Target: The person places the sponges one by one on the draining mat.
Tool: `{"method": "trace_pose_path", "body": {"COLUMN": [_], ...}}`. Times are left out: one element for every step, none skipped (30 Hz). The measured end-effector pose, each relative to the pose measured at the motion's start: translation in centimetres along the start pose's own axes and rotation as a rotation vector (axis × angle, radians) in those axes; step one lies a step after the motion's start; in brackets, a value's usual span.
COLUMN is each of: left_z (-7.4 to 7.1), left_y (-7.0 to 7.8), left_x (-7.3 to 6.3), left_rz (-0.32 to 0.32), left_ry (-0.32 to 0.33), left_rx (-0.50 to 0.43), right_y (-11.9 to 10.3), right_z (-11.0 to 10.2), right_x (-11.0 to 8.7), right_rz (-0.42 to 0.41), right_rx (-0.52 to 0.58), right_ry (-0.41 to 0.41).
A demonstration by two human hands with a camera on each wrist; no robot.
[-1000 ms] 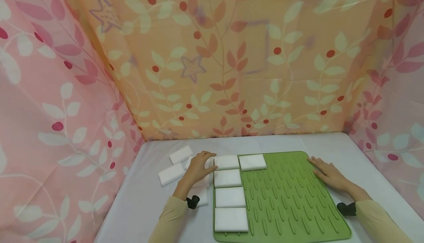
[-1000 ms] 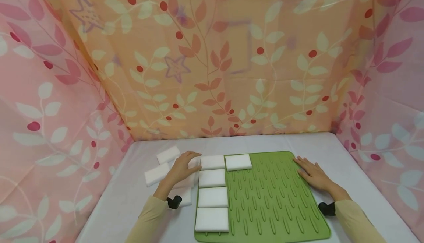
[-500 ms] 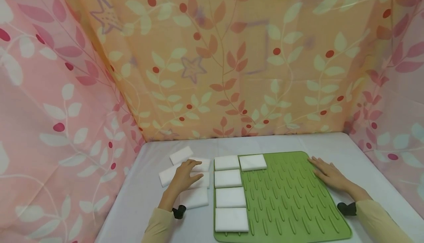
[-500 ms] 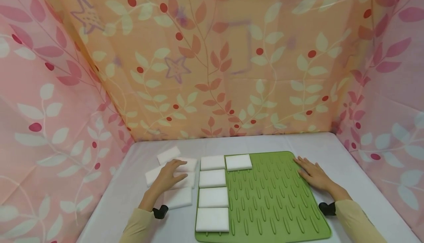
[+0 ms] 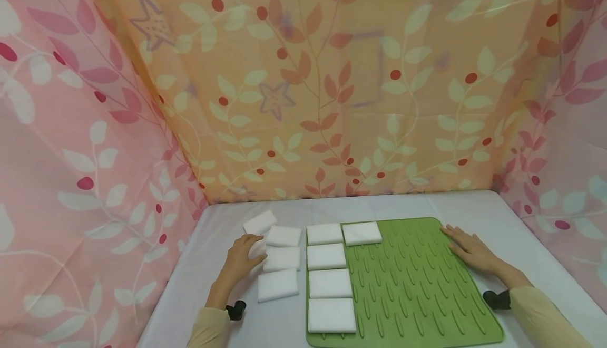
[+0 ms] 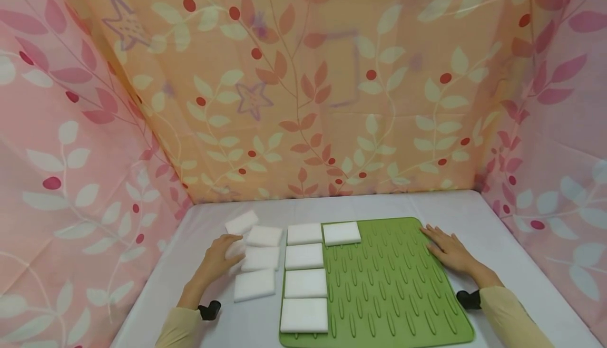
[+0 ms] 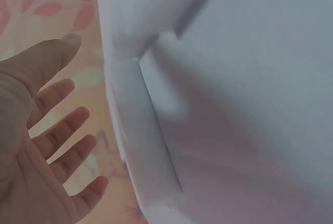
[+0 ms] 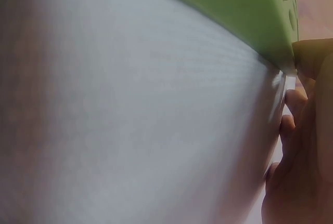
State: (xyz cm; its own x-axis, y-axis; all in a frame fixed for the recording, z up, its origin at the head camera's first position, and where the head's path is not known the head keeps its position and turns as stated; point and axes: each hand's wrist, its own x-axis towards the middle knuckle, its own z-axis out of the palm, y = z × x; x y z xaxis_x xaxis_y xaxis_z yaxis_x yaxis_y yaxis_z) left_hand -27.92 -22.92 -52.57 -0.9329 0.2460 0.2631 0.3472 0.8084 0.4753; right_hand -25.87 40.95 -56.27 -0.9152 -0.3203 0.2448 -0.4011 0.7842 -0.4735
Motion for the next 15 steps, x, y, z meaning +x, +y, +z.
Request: {"method": "trace_pose_path", "body": {"left_z": [-0.1,-0.2,-0.2,-0.3,-0.4,-0.4,-0.5,-0.5,-0.5,-0.6,-0.7,-0.8,-0.8,-0.8,-0.8], "left_y": [-0.4,-0.8,-1.2,-1.6,-2.0,-2.3,-2.7,-3.1,-3.5,-3.8,-4.1,-4.4,-4.7,-5.0,-5.3], "left_x": [-0.1,-0.2,-0.3,-0.4,-0.5,-0.6,-0.7,-0.8,-0.9,-1.0,-1.1,-1.2,-1.3,-1.4,-1.5], "left_rz": [-0.008,-0.019,-0.029,-0.038,-0.046,-0.057,-0.066,-0.077,-0.085,-0.092,-0.106,-0.121,-0.136,-0.152,-0.167], "left_ry": [0.005,0.009,0.012,0.018,0.026,0.033,0.039,0.040,0.042,0.044,0.041,0.037,0.031,0.026,0.020], "left_rx": [0.005,0.006,0.003,0.004,0.006,0.002,0.006,0.011,0.018,0.023,0.025,0.025,0.032,0.036,0.038], "right_y": [0.0,0.0,-0.1,-0.1,-0.1,-0.1,-0.1,0.0,0.0,0.1,0.2,0.2,0.3,0.4,0.4], "right_z": [0.0,0.1,0.1,0.1,0.1,0.1,0.1,0.1,0.2,0.2,0.2,0.2,0.2,0.2,0.2], "right_x": [0.0,-0.1,-0.1,-0.1,-0.1,-0.1,-0.1,-0.1,-0.1,-0.1,-0.1,0.0,0.0,0.0,0.0], "right_rz": [0.000,-0.002,-0.002,-0.003,-0.004,-0.004,-0.004,-0.006,-0.007,-0.009,-0.010,-0.008,-0.008,-0.007,-0.005], "right_rx": [0.001,0.001,0.001,0.002,0.002,0.003,0.002,0.001,-0.002,-0.003,-0.004,-0.003,-0.003,-0.003,-0.002], "right_ry": [0.000,0.002,0.001,0.002,0.004,0.004,0.005,0.007,0.008,0.010,0.011,0.007,0.006,0.004,0.003]}}
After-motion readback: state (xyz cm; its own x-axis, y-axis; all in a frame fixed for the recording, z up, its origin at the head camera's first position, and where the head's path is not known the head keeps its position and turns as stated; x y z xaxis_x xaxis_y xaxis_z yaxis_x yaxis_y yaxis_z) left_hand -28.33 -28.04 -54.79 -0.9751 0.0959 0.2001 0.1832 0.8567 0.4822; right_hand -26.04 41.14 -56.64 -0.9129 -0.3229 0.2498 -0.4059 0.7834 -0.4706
